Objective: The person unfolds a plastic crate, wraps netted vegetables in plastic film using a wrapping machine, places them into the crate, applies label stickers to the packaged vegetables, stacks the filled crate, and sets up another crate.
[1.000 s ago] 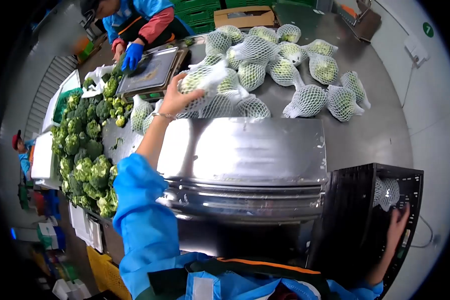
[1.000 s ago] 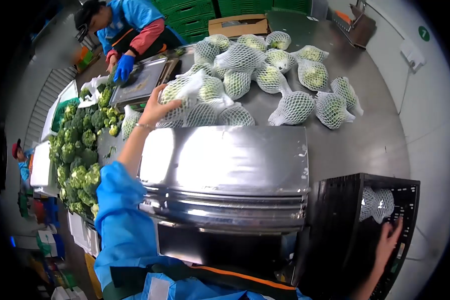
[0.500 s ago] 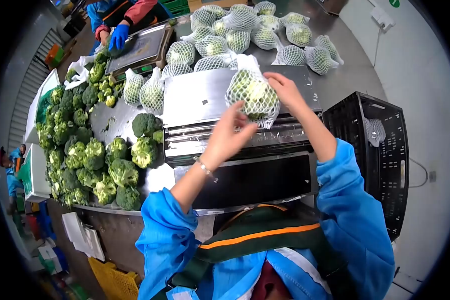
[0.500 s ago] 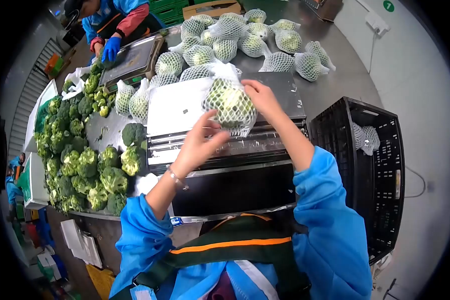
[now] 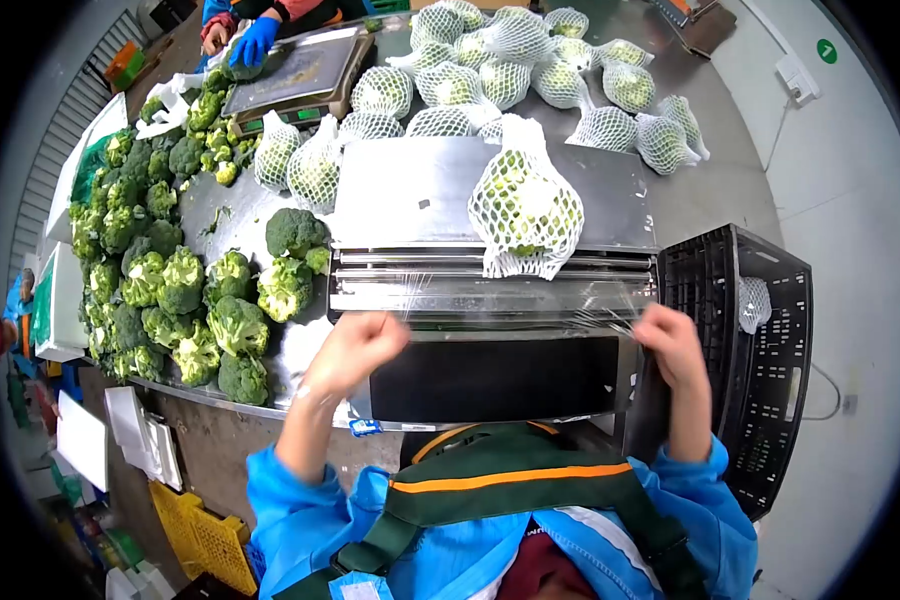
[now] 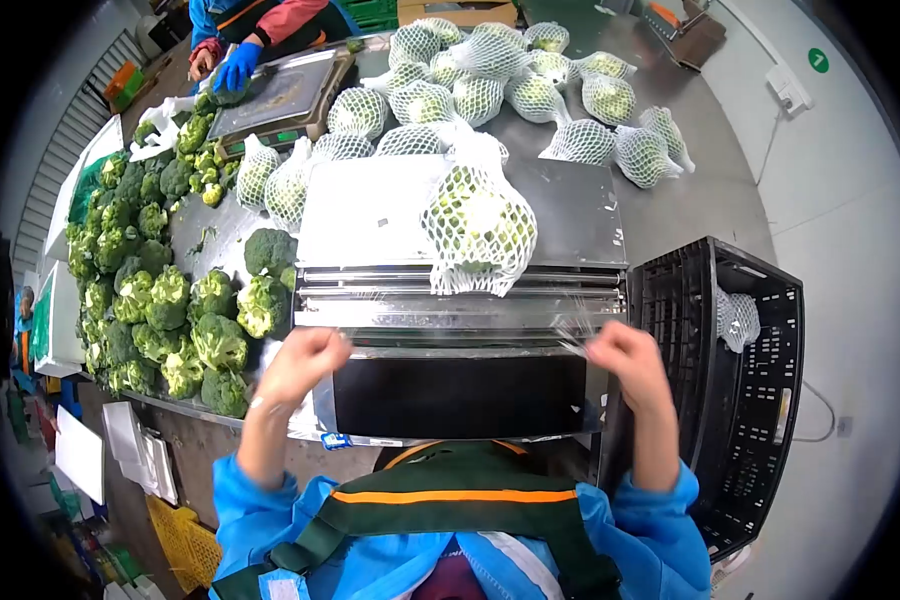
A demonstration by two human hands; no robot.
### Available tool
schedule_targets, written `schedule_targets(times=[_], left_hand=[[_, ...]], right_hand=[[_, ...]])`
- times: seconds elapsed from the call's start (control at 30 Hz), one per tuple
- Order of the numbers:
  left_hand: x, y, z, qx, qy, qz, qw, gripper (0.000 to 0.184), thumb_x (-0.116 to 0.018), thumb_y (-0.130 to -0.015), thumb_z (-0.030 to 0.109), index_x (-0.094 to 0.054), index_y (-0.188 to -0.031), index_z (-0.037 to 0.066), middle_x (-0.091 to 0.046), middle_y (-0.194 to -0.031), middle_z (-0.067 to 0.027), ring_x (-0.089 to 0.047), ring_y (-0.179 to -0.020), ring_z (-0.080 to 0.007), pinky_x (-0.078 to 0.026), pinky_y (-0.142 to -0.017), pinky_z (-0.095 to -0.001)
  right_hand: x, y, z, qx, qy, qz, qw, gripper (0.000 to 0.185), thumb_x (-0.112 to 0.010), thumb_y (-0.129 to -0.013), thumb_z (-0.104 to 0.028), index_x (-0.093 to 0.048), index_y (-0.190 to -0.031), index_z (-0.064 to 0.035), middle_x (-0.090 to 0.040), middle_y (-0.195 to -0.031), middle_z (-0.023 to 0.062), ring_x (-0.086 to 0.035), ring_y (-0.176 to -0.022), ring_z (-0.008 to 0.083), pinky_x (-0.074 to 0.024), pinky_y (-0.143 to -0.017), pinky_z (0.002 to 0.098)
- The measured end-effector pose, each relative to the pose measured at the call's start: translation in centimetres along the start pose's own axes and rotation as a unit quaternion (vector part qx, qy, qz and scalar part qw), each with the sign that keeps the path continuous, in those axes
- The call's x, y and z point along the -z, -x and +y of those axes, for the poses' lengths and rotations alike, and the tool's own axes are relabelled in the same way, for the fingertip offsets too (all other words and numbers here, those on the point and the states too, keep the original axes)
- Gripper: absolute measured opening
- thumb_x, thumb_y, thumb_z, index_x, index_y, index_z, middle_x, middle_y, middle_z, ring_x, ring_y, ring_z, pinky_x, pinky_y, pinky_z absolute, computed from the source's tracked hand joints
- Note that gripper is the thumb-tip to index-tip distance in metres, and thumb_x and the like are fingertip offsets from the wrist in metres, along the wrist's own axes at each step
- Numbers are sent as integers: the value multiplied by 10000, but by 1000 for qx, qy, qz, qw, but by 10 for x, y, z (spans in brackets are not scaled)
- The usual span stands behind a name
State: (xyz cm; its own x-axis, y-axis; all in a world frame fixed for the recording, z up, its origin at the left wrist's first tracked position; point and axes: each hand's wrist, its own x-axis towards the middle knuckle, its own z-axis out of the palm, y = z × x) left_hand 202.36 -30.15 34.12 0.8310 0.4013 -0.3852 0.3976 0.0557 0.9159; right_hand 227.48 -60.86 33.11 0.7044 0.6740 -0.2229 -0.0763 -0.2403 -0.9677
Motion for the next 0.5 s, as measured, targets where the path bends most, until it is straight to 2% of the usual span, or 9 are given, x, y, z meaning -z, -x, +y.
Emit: schedule_targets(times=[0.07,0.13,0.2,0.23,0.3,0.37,0.4,0.43,0.5], left_hand=[[11,33,21,37,33,-82,995,165,-536,-821,89,-518,-665,36,-497,-640,31,-417,-624,-42,-359,-556,-205],[19,34,54,-166,149,-130,966,198,-497,-835,102,-496,-651,27,-577,-619,-95,-555,-679,-215,-446,-614,-317],[16,4,97,-340,192,-88,916,264,-440,-897,218,-445,-689,55,-623,-672,-175,-606,-766,-246,-437,-699,-355],[8,-6,126,-232,185,73,952,251,-374,-930,174,-469,-757,19,-633,-844,-213,-612,-848,-284,-446,-808,-373],[15,-104,119,-422,-185,109,881,180,-432,-912,123,-556,-927,-7,-615,-1034,-133,-582,-932,-241,-433,-825,-314],[28,-186,77,-533,-400,6,746,284,-529,-771,37,-514,-1055,41,-554,-1130,-134,-521,-997,-321,-397,-882,-360],[29,-201,64,-494,-506,-111,698,431,-514,-730,10,-454,-1156,37,-521,-1172,-144,-493,-1059,-318,-376,-923,-376],[21,-210,37,-498,-493,-104,706,541,-478,-735,-8,-375,-1265,29,-492,-1203,-171,-471,-1108,-310,-349,-960,-378],[8,-205,26,-473,-445,-101,754,804,-589,-657,7,-210,-1366,33,-393,-1303,-210,-443,-1164,-308,-328,-997,-384]], right_hand=[[18,23,-47,72,122,-61,988,139,-668,-637,-44,-541,-597,-2,-439,-615,3,-396,-581,94,-281,-515,237],[30,7,-75,274,12,-130,953,121,-672,-570,-11,-559,-528,-1,-438,-594,20,-403,-549,149,-294,-482,271],[36,-29,-103,310,-187,-89,928,175,-608,-724,-61,-571,-556,-29,-458,-636,31,-397,-548,147,-318,-503,259],[49,-59,-102,267,-291,-33,918,145,-546,-819,-100,-597,-699,-38,-463,-649,24,-389,-550,131,-344,-545,243],[31,-140,-91,252,4,149,956,149,-527,-866,-140,-619,-911,-32,-588,-831,14,-522,-728,117,-429,-693,262],[15,-190,-48,319,354,34,879,191,-517,-819,-78,-617,-976,-35,-628,-928,107,-567,-850,197,-444,-778,275],[9,-205,-19,437,415,-53,796,251,-536,-788,-94,-595,-1027,-45,-616,-946,134,-571,-878,254,-451,-780,314],[-8,-206,-4,455,370,-111,802,341,-588,-753,-131,-558,-1080,-41,-590,-1035,161,-561,-961,300,-437,-841,363],[-34,-192,-6,324,230,-136,907,524,-657,-700,-161,-469,-1169,-23,-573,-1077,157,-556,-983,246,-429,-865,344]])
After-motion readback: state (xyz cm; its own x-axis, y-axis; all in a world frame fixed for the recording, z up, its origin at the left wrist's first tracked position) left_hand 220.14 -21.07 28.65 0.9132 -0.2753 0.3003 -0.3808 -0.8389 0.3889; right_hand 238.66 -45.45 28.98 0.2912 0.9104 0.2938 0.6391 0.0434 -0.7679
